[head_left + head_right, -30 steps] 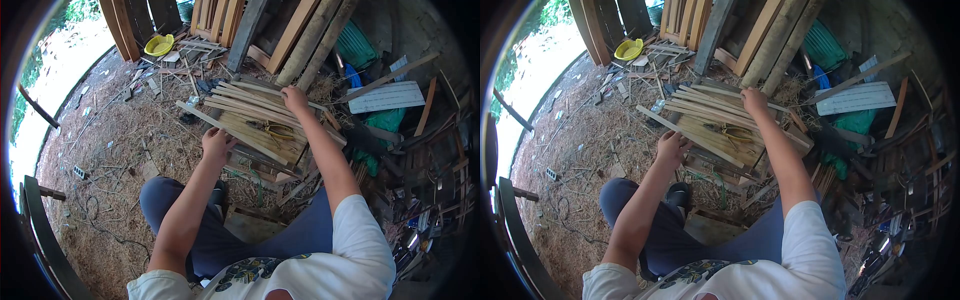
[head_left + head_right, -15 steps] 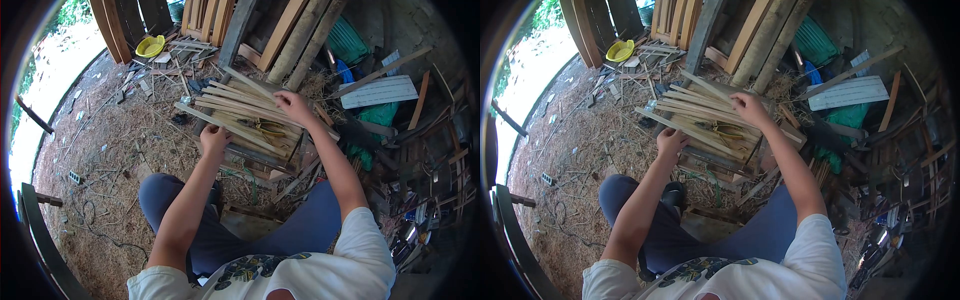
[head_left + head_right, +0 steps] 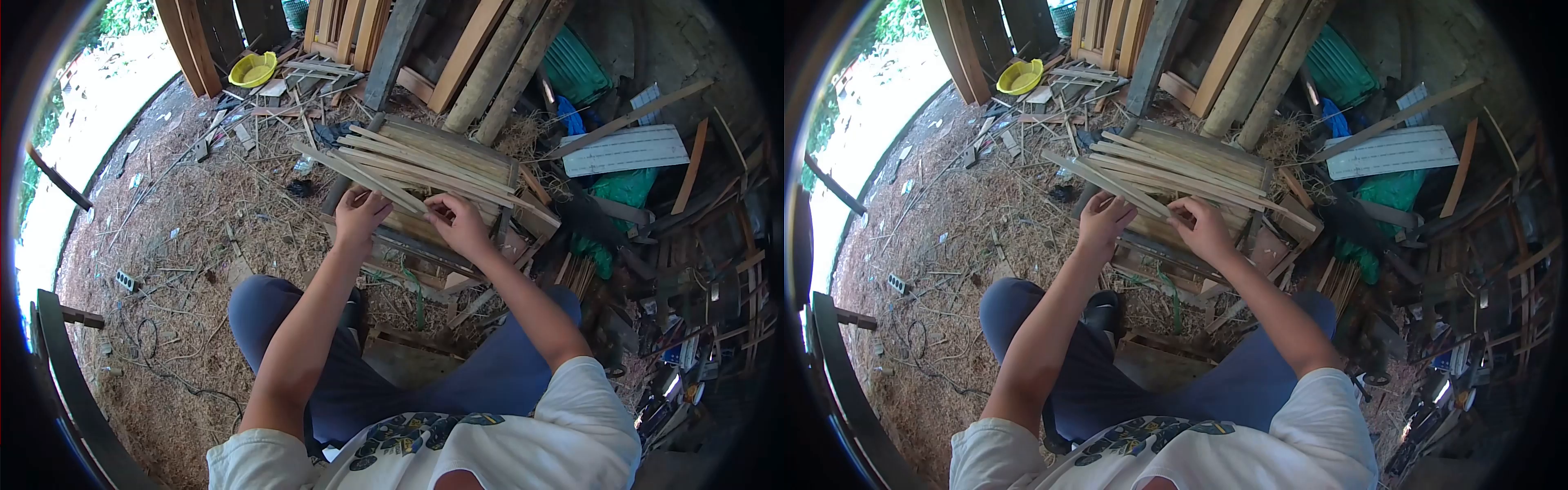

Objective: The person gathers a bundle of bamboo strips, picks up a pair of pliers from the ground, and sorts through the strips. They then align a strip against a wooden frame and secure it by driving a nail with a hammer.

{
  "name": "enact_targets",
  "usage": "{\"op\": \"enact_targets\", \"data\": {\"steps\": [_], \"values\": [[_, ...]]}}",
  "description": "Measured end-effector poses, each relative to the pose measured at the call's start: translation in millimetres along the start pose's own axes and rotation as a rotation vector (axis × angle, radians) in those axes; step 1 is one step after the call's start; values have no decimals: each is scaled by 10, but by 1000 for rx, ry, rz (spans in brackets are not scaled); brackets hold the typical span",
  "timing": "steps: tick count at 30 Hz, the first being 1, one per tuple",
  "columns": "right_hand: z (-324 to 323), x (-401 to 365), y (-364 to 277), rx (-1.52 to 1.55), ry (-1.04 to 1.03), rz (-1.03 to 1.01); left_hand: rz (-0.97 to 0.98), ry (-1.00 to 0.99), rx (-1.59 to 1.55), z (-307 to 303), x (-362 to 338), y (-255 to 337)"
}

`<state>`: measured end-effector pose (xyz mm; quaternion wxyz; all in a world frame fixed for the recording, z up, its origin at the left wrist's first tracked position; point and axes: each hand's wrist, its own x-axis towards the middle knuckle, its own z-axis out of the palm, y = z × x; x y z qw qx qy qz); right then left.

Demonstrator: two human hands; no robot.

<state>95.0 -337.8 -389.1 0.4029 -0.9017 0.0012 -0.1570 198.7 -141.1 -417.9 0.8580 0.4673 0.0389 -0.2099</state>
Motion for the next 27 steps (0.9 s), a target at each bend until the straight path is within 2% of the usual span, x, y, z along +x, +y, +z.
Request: {"op": "enact_targets", "data": {"steps": [5, 11, 20, 22, 27], "values": [[21, -29, 12, -2, 79, -68, 10, -71, -4, 29, -26, 36], [-135, -82, -113, 78, 127, -69, 91, -347, -54, 137, -44, 145], [-151, -214, -257, 26, 343, -129, 247, -340, -74, 293, -61, 289], [-149, -230, -245, 3, 402, -150, 233, -355, -78, 320, -110, 371], [-161, -264, -260, 23, 379, -214, 194, -398, -37, 363, -189, 334]]}}
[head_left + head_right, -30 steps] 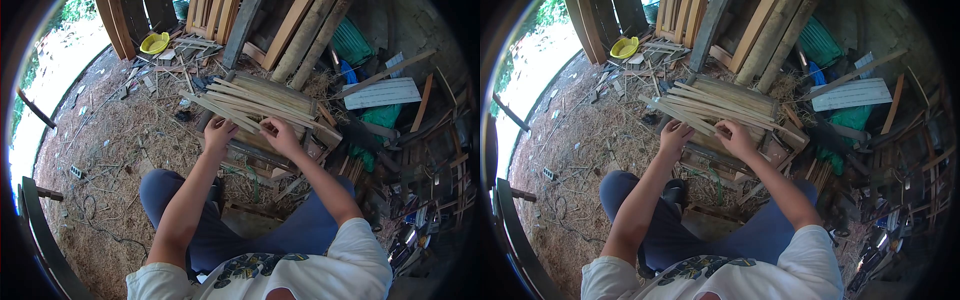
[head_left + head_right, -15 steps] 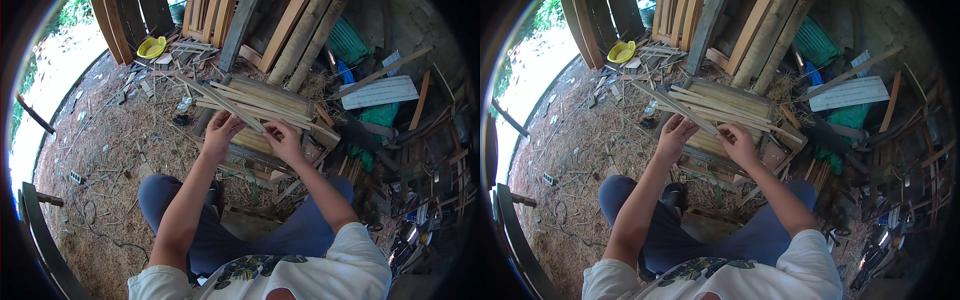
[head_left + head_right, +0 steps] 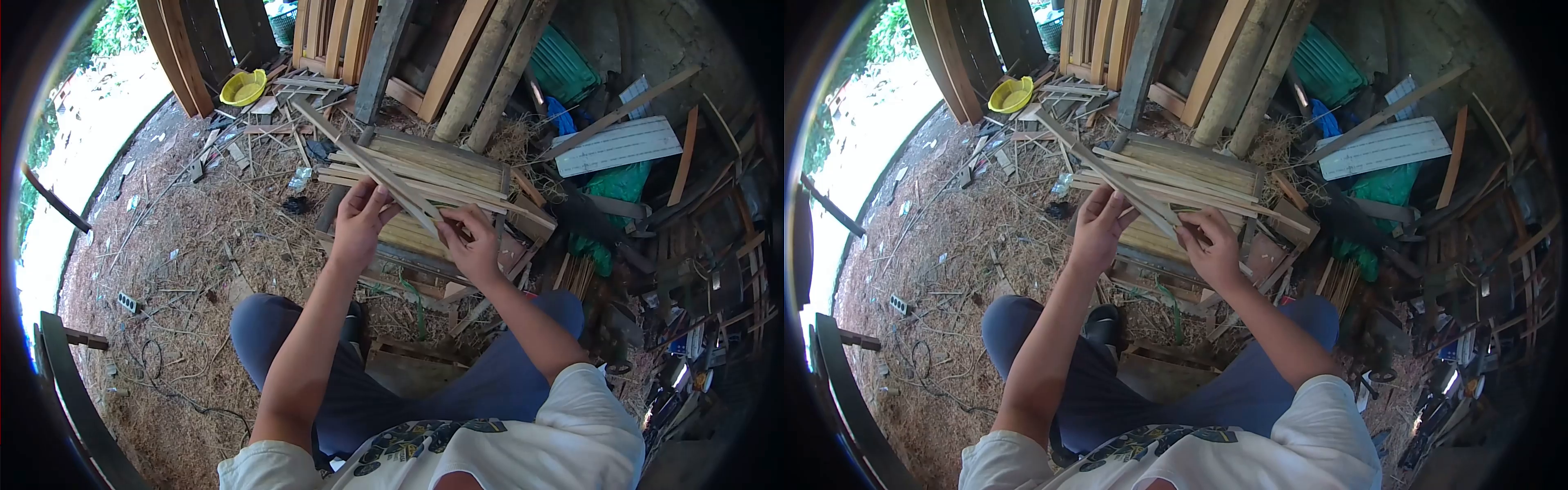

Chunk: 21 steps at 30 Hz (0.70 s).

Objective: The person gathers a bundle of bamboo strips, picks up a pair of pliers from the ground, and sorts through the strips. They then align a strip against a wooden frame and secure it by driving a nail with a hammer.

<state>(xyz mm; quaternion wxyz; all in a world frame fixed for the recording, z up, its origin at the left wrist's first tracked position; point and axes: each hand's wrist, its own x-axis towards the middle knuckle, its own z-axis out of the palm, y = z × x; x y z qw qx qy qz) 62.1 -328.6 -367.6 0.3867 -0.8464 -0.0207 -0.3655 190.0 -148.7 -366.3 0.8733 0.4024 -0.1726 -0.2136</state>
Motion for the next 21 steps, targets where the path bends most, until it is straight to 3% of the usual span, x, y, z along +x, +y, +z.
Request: {"op": "enact_targets", "data": {"steps": [11, 15, 21], "values": [[-528, -69, -246, 250, 237, 53, 128, -146, -8, 490, -23, 107], [-833, -81, -348, -46, 50, -54, 105, -251, -91, 789, -172, 84], [-1040, -93, -376, -48, 203, -65, 65, -360, -138, 1062, -223, 2]]}}
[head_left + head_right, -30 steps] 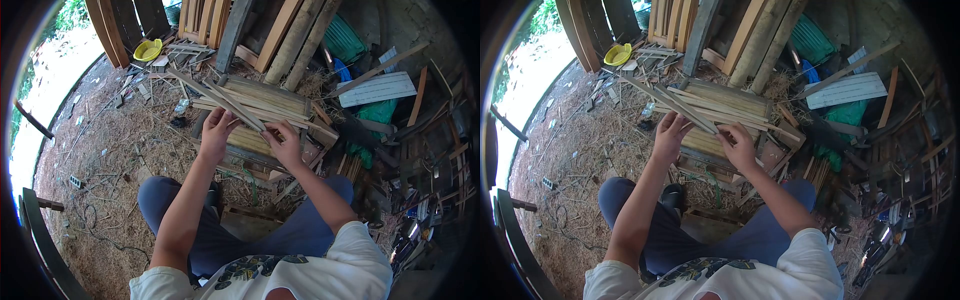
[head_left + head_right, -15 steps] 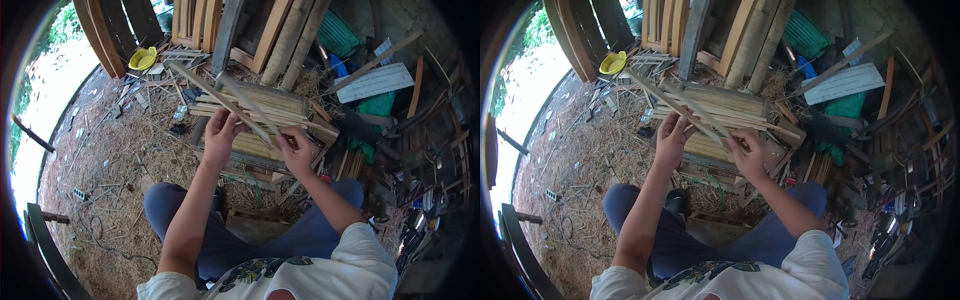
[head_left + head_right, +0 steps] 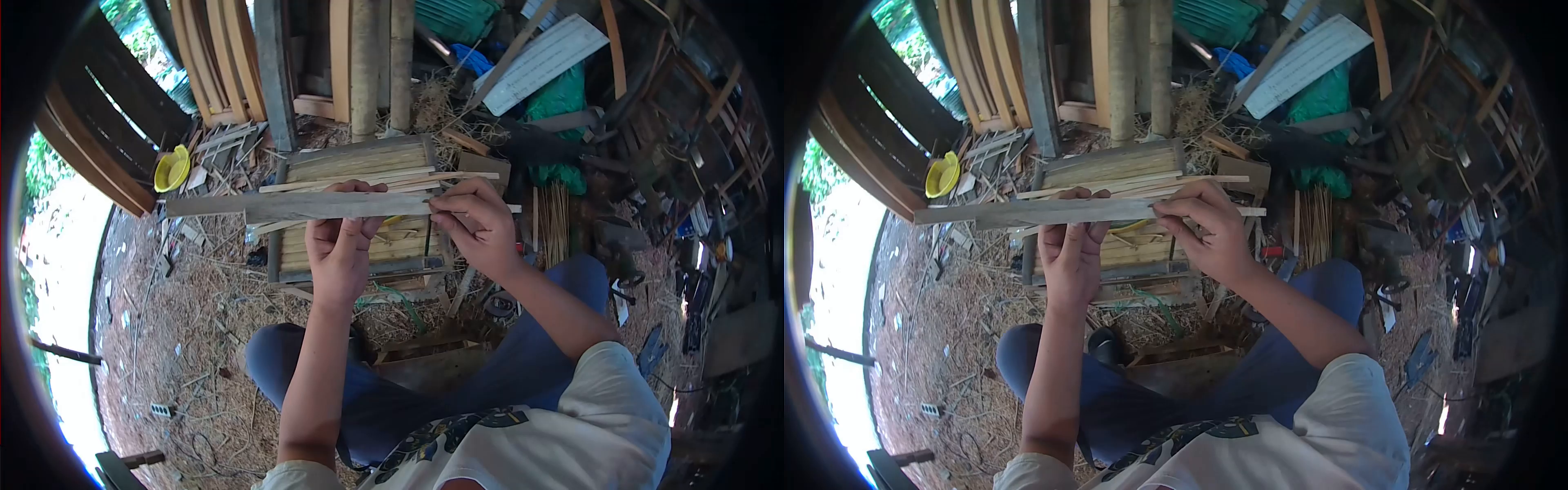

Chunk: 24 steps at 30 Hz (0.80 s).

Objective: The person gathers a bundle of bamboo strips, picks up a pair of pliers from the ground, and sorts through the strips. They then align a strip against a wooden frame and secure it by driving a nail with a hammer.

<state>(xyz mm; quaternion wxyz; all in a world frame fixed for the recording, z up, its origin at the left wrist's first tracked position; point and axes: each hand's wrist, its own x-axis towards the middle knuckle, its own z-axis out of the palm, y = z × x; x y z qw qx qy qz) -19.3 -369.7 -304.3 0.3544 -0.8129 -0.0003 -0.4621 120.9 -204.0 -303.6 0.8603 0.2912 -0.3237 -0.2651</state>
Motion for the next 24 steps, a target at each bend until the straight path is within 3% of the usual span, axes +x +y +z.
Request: {"op": "enact_targets", "data": {"steps": [8, 21, 24], "values": [[-236, 41, -46, -45, 40, 27, -11, -111, -46, 70, 105, -145], [-328, 22, 27, -110, 27, 74, -2, -128, -28, 53, 203, -303], [-264, 28, 7, 51, 81, 143, -3, -79, 6, 75, 202, -288]]}}
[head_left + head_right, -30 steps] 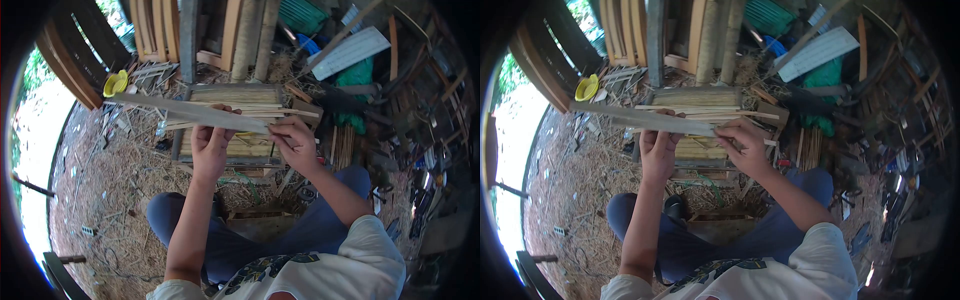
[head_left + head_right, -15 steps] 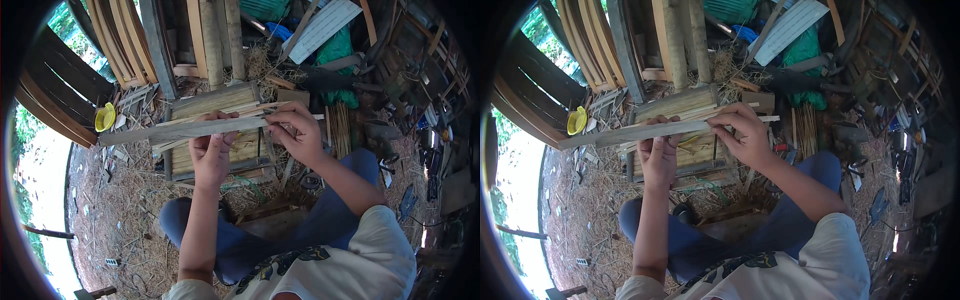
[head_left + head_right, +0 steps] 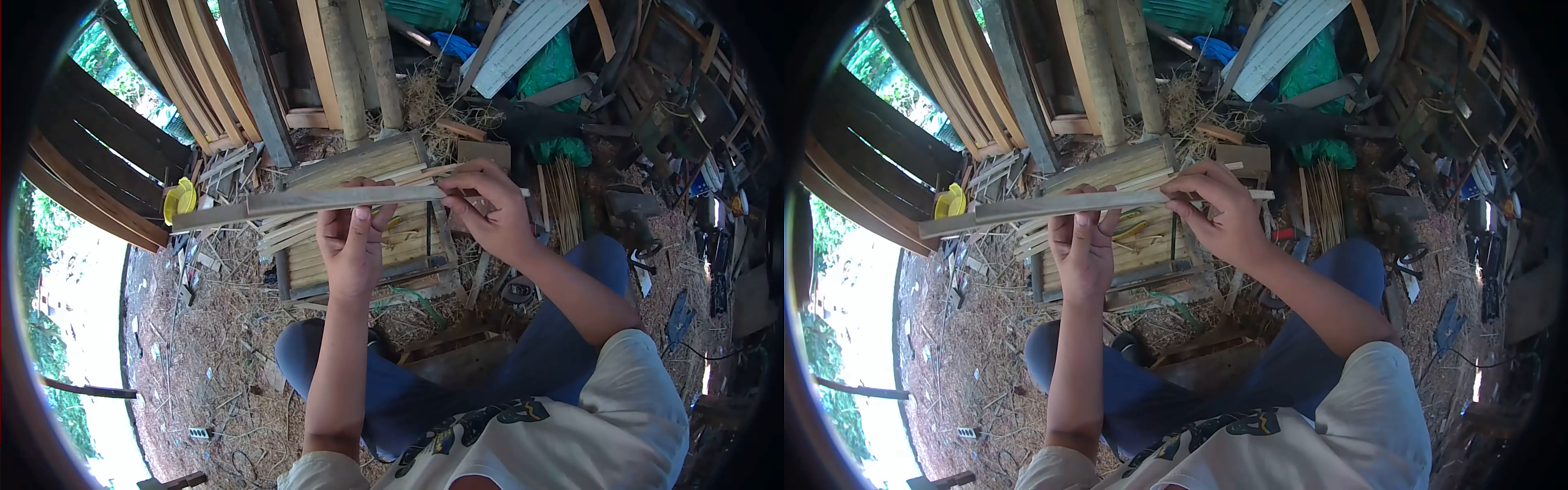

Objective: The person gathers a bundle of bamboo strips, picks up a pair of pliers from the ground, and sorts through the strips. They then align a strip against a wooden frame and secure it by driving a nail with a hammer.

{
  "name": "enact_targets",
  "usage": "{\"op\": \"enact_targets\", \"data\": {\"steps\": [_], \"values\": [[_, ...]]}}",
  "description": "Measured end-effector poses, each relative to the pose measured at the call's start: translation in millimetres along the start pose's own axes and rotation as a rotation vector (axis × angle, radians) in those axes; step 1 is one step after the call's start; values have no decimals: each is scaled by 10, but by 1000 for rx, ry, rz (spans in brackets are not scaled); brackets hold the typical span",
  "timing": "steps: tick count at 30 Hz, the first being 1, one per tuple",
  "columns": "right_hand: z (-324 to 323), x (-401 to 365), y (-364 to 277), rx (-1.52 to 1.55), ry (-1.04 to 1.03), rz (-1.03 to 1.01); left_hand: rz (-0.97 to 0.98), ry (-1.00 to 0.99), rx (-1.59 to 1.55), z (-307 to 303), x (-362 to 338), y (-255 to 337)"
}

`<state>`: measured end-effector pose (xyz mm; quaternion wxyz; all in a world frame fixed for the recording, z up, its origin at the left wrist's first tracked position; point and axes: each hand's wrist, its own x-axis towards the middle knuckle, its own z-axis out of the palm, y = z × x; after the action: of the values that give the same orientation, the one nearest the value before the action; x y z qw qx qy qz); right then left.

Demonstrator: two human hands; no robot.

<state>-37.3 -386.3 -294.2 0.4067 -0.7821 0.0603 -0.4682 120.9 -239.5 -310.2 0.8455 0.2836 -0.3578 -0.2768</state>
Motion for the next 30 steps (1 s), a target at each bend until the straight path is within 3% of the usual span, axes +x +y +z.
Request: {"op": "enact_targets", "data": {"steps": [9, 15, 21, 30], "values": [[-6, 7, 21, -140, -90, -62, -21, 45, 72, -24, 21, -29], [-27, 54, 65, -199, -78, -264, -22, 63, 71, -19, 15, -49], [16, -2, 4, -210, -127, -128, -26, 47, 50, 36, 28, -25], [65, -26, 158, -388, -89, -355, -15, 90, 57, 46, 18, -90]]}}
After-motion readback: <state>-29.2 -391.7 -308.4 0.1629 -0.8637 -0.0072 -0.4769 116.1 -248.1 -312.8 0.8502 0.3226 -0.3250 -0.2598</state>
